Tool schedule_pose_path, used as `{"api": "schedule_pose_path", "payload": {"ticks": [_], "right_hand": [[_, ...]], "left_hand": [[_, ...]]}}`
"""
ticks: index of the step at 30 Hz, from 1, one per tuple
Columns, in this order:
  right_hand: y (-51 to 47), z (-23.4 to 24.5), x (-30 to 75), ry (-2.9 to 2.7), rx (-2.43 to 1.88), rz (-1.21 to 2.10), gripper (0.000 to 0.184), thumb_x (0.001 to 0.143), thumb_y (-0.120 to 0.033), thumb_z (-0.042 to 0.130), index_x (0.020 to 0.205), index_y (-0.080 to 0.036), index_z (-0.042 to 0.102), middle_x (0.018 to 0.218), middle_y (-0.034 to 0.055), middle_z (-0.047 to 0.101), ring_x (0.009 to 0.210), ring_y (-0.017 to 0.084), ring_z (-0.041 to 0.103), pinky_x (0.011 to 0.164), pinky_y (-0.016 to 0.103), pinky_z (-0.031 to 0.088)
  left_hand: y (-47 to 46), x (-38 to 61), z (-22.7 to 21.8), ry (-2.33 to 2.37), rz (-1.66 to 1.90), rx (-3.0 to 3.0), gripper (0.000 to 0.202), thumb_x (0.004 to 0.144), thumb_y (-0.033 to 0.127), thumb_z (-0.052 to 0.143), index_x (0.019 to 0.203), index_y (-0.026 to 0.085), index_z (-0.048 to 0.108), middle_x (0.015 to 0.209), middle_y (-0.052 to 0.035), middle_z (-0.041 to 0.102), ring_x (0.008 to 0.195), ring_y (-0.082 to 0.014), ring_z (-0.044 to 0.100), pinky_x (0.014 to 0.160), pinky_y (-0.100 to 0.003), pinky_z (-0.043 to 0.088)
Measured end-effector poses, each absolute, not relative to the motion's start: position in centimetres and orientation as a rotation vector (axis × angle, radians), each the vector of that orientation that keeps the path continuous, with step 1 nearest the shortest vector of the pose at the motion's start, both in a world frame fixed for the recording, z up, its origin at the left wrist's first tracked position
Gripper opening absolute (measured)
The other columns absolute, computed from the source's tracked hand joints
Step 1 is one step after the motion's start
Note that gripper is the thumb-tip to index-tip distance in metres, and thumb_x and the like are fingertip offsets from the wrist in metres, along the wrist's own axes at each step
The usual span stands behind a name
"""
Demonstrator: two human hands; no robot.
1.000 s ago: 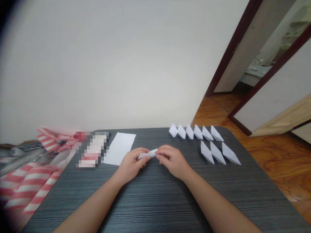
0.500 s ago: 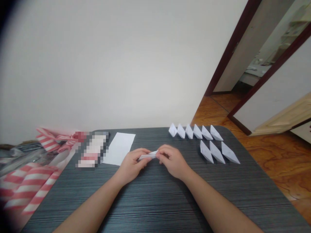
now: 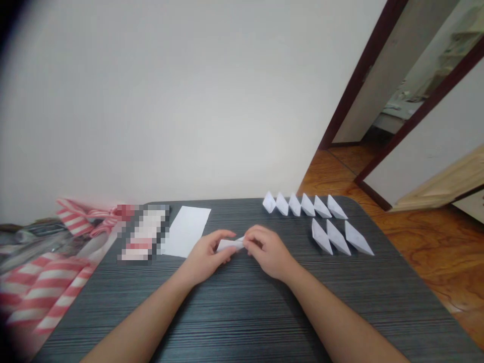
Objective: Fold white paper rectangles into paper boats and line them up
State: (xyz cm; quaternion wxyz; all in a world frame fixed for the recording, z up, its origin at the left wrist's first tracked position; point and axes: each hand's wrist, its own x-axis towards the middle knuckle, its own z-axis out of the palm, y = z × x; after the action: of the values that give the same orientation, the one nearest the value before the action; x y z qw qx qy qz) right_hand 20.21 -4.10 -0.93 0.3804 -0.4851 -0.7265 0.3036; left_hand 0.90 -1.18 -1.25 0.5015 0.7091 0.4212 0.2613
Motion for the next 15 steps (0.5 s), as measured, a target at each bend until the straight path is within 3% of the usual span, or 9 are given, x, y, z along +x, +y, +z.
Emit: {"api": "schedule_pose_path", "payload": {"ticks": [4, 9, 12, 15], "right_hand": [[-4.1, -1.3, 20.1, -1.821, -1.254, 0.804, 0.019, 0.086, -0.014, 0.048, 0.071, -0.016, 0.059, 0.083, 0.0036, 0.057, 0.07, 0.012, 0.054, 0.063, 0.024, 0.041], [-4.1, -2.1, 20.2, -1.758, -1.28, 0.859, 0.014, 0.087, -0.019, 0.048, 0.078, -0.017, 0.058, 0.085, 0.0034, 0.056, 0.062, 0.01, 0.053, 0.058, 0.023, 0.042], [-4.0, -2.9, 20.2, -1.668, -1.294, 0.962, 0.008, 0.086, -0.023, 0.05, 0.088, -0.018, 0.056, 0.076, 0.0007, 0.055, 0.055, 0.009, 0.052, 0.053, 0.023, 0.042], [-4.0, -3.6, 20.1, -1.513, -1.259, 1.076, 0.024, 0.084, -0.027, 0.053, 0.107, -0.02, 0.048, 0.078, -0.0002, 0.055, 0.053, 0.01, 0.053, 0.048, 0.021, 0.043]], "left_hand": [[-1.0, 0.9, -1.4, 1.007, 0.598, 1.724, 0.025, 0.083, 0.037, 0.048, 0.085, 0.017, 0.063, 0.063, -0.0005, 0.061, 0.058, -0.0125, 0.056, 0.054, -0.021, 0.04], [-0.8, 0.9, -1.6, 0.98, 0.623, 1.693, 0.026, 0.083, 0.038, 0.048, 0.086, 0.017, 0.062, 0.062, -0.0005, 0.06, 0.057, -0.0116, 0.056, 0.054, -0.02, 0.041], [-0.7, 0.9, -1.7, 0.966, 0.618, 1.661, 0.026, 0.084, 0.038, 0.048, 0.086, 0.016, 0.061, 0.062, -0.0006, 0.059, 0.056, -0.0116, 0.056, 0.053, -0.021, 0.042], [-0.8, 0.8, -1.8, 0.951, 0.613, 1.63, 0.025, 0.084, 0.037, 0.048, 0.086, 0.015, 0.06, 0.062, -0.0006, 0.059, 0.055, -0.0115, 0.055, 0.052, -0.02, 0.041]]}}
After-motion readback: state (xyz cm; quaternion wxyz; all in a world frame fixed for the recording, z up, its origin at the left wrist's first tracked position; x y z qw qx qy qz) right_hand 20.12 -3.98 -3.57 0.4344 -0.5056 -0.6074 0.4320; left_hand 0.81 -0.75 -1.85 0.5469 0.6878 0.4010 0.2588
